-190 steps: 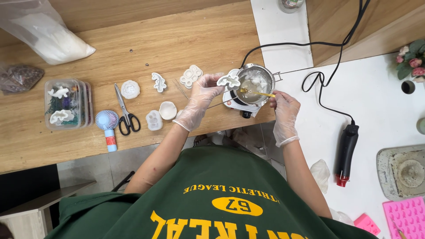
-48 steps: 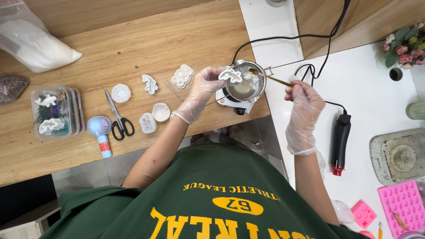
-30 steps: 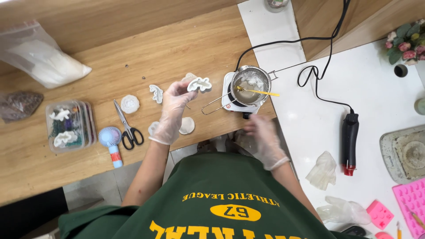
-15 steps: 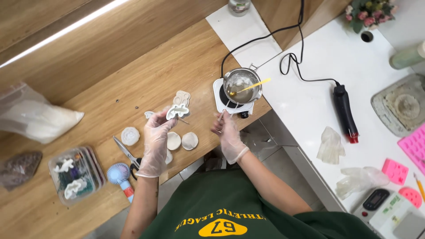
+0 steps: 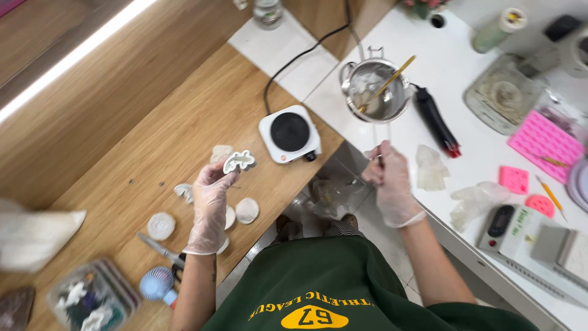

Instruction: Preparing a silicone mold and pouring melted wax into it to create wax melts.

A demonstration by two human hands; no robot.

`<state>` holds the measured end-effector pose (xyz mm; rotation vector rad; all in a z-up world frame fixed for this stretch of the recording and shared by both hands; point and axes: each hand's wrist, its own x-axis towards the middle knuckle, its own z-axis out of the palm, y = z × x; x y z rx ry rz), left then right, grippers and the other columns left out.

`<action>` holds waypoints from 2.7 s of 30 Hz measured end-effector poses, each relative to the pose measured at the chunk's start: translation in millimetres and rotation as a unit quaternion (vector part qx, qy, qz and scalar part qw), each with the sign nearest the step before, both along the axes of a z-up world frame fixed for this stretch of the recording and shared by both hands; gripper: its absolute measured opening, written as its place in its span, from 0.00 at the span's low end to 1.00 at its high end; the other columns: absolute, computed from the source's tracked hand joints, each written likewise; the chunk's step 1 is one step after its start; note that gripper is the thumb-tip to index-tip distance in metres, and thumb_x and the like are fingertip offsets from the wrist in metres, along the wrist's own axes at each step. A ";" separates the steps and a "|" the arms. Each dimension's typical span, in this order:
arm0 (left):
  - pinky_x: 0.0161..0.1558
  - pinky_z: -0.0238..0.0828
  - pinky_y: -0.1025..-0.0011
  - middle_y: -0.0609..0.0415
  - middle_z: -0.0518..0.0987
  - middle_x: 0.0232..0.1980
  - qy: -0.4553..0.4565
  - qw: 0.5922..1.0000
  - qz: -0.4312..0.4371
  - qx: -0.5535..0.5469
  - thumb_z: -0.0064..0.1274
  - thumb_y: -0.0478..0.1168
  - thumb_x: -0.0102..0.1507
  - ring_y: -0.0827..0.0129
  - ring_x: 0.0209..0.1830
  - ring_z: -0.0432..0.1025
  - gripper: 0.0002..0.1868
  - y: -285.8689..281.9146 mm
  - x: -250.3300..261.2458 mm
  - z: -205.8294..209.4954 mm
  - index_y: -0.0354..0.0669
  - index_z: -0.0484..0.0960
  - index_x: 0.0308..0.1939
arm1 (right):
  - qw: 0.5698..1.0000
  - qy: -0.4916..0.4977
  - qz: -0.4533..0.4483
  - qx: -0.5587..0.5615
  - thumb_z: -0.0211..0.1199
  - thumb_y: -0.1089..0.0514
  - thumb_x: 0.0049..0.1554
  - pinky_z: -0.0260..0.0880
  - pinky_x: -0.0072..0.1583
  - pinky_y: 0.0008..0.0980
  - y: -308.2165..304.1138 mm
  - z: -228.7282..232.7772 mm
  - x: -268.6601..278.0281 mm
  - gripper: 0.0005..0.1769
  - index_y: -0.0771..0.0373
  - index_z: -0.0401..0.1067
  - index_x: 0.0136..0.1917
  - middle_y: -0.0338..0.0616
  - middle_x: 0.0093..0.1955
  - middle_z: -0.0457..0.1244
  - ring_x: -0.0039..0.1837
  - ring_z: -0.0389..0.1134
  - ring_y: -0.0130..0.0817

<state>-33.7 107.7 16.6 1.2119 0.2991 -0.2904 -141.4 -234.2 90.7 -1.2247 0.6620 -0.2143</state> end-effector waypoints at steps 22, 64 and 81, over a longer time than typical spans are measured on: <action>0.56 0.73 0.70 0.46 0.81 0.56 -0.007 0.988 -0.149 -0.025 0.55 0.22 0.59 0.65 0.54 0.77 0.19 -302.9 -4.0 25.7 0.34 0.78 0.54 | 0.977 -0.074 -0.197 -0.036 0.49 0.51 0.68 0.49 0.33 0.32 -399.6 69.2 -71.1 0.18 0.60 0.66 0.39 0.33 0.22 0.48 0.25 0.44 0.27; 0.55 0.75 0.72 0.48 0.83 0.50 -0.093 0.886 -0.446 -0.085 0.59 0.27 0.61 0.69 0.50 0.77 0.17 -664.4 51.7 110.0 0.32 0.78 0.54 | 0.897 0.205 -0.197 -0.339 0.62 0.44 0.63 0.62 0.38 0.26 -615.8 101.4 -2.9 0.24 0.63 0.72 0.64 0.34 0.40 0.66 0.38 0.62 0.21; 0.59 0.75 0.73 0.49 0.82 0.53 -0.083 0.883 -0.451 -0.102 0.58 0.26 0.60 0.70 0.52 0.77 0.18 -661.9 32.2 137.6 0.33 0.77 0.54 | 0.935 0.028 -0.167 -0.313 0.65 0.62 0.63 0.60 0.37 0.19 -605.1 79.7 -9.8 0.05 0.64 0.80 0.46 0.38 0.36 0.69 0.35 0.64 0.18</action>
